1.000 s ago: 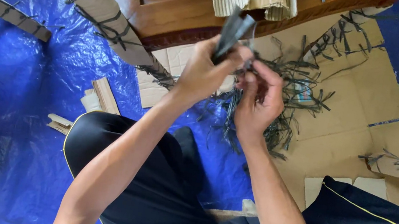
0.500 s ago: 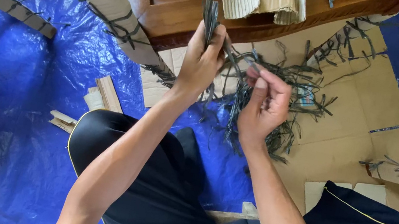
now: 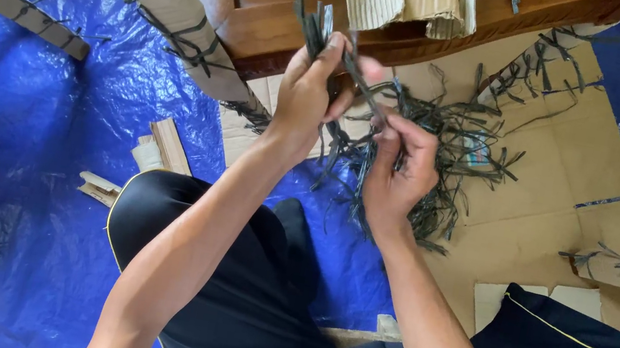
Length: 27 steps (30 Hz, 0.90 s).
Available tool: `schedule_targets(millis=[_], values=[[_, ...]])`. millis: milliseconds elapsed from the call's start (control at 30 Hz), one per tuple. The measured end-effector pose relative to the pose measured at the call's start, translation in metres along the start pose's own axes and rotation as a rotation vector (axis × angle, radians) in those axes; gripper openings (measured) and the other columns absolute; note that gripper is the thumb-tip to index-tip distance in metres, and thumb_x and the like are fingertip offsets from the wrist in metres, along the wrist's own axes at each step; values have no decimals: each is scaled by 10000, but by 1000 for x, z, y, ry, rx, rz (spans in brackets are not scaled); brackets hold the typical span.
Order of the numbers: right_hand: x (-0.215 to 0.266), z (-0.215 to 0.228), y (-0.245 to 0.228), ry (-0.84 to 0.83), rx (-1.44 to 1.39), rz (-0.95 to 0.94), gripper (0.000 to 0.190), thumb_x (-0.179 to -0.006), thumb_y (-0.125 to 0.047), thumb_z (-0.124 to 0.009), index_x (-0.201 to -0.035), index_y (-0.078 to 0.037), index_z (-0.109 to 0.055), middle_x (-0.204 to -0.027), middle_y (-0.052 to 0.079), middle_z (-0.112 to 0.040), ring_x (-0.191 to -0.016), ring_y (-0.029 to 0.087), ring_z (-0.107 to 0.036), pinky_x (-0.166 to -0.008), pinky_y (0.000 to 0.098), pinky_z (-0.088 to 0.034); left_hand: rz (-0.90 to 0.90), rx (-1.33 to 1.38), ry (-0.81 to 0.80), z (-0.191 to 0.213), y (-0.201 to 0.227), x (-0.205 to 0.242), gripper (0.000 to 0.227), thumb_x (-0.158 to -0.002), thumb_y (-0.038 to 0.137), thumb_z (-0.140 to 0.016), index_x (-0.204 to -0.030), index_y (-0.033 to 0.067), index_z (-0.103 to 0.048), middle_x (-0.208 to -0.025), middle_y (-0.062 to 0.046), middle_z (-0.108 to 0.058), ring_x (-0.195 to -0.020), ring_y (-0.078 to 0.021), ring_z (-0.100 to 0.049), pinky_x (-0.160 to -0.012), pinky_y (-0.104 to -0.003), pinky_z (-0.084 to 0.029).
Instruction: The person is gathering and bundling black plastic strips from a pile on the floor in a workshop.
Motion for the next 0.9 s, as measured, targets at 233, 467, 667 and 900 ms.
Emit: schedule_targets(millis=[233,467,667,900], values=[[1,-4,10,-51,120,-2,54,-1095,23,-589,-1149,26,-582,-1050,130,-752,-969,140,-727,-867,268,-579,-93,-34,48,0,12,2,261,-1127,313,-444,-1038,83,-530,-762,-17,-552,-533,-70,-419,-478,-231,-307],[-2,-8,14,-126,94,-38,66,-1082,19,-584,-1148,26,-585,-1075,144,-756,-1002,160,-742,-882,275,-589,-209,-139,32,3,20,3,275,-1149,314,-466,-1048,67,-533,-786,-22,-562,-579,-56,-403,-493,-223,-311],[1,-3,33,-184,183,-96,77,-1051,-6,-603,-1127,6,-609,-1100,131,-772,-1007,183,-763,-900,295,-598,-248,-165,27,5,14,1,248,-1127,305,-500,-1073,67,-544,-779,-18,-564,-564,-57,-410,-483,-224,-309],[-29,-3,-20,-235,51,-18,301,-1118,-179,-518,-1366,-11,-551,-1447,159,-608,-1401,233,-569,-1211,377,-434,-319,-240,-102,-8,-9,4,193,-1149,257,-498,-1113,69,-517,-773,3,-532,-613,-62,-455,-518,-230,-343]])
Point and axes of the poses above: each hand's wrist, its own x-axis away from the middle knuckle, its own z-axis out of the back of the hand, y = z × x, the point moved 6 cm from there along -x, towards the middle knuckle
